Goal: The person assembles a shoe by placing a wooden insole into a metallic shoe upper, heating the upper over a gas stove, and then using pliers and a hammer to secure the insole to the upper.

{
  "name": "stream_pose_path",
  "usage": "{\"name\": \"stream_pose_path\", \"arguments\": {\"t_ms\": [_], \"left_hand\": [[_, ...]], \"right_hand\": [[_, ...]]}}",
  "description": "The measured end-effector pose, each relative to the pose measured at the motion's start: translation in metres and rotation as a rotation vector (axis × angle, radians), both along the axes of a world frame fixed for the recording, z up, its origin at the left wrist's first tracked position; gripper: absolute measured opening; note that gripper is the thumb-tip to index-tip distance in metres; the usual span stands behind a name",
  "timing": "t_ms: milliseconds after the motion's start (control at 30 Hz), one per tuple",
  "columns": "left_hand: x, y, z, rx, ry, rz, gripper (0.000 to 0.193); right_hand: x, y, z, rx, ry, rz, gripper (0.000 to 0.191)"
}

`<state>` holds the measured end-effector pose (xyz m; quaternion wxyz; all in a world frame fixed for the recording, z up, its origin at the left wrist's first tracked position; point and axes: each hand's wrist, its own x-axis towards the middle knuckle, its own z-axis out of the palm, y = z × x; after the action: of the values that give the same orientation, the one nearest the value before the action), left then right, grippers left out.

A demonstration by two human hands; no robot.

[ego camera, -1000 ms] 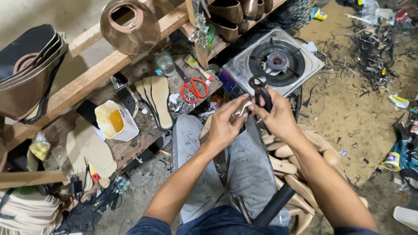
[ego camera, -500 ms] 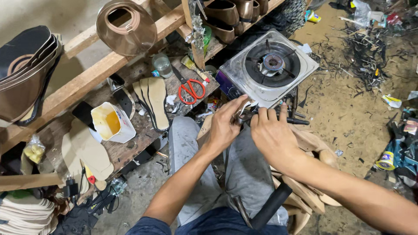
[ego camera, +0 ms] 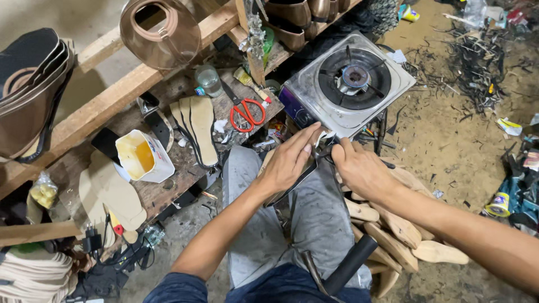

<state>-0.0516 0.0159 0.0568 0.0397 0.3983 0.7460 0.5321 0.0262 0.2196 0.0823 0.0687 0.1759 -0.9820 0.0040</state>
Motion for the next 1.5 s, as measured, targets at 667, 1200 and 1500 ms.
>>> {"name": "stream_pose_path", "arguments": {"t_ms": [667,1200,1500], "left_hand": [[0.01,0.016,0.001,-0.014,0.244,0.137,0.052],[0.015,0.012,0.018,-0.062,0.182,0.142,0.035],[0.008,0.008,0.011,-0.043,-0.012,0.048,0.032]], "right_hand": [[0.01,-0.003,0.015,0.239,-0.019,-0.124,0.015],[0.013,0.0,0.021,0.091,-0.099,-0.137,0.021],[0.018,-0.009,-0.015,-0.075,0.055,-0.102,0.016]]}}
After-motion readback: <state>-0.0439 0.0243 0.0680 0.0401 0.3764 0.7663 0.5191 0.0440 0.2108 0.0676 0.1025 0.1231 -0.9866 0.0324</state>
